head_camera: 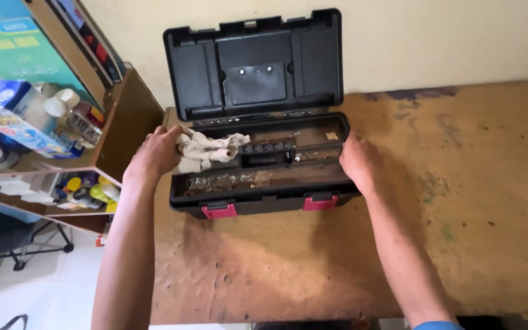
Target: Sorting various screws into a divided tray and cleaning the toolbox with a cloth.
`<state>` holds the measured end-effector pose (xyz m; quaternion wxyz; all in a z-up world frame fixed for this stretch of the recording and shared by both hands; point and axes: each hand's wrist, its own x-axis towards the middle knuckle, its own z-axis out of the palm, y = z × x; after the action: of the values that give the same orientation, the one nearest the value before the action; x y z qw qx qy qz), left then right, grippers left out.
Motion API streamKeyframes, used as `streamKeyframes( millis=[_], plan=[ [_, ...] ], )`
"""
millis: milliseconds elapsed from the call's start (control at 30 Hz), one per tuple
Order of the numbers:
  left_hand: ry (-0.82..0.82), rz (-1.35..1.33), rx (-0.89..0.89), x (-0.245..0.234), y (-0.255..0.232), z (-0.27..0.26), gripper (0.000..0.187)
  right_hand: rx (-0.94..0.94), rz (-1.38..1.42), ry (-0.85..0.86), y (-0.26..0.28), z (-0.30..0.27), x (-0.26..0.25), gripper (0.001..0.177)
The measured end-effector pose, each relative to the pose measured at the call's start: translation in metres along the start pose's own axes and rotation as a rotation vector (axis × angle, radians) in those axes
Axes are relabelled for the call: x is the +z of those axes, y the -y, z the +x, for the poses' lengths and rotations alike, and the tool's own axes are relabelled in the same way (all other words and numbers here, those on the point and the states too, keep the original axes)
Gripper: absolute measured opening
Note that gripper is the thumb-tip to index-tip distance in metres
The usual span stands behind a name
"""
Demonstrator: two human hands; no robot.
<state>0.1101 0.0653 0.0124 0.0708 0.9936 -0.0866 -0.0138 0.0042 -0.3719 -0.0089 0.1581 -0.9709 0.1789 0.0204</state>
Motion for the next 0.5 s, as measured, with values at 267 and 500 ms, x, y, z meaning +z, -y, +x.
streamKeyframes(
  millis=[267, 500],
  plan=[
    [-0.721, 0.638, -0.123, 0.043, -0.074, -0.115, 0.024, -0.011, -0.014, -0.031, -0.004, 0.006, 0.008, 0.031],
    [-0.795, 0.526, -0.048, 0.036, -0.200, -0.122, 0.027, -0.028, -0.008, -0.042, -0.001, 0.005, 0.004, 0.030]
  ],
)
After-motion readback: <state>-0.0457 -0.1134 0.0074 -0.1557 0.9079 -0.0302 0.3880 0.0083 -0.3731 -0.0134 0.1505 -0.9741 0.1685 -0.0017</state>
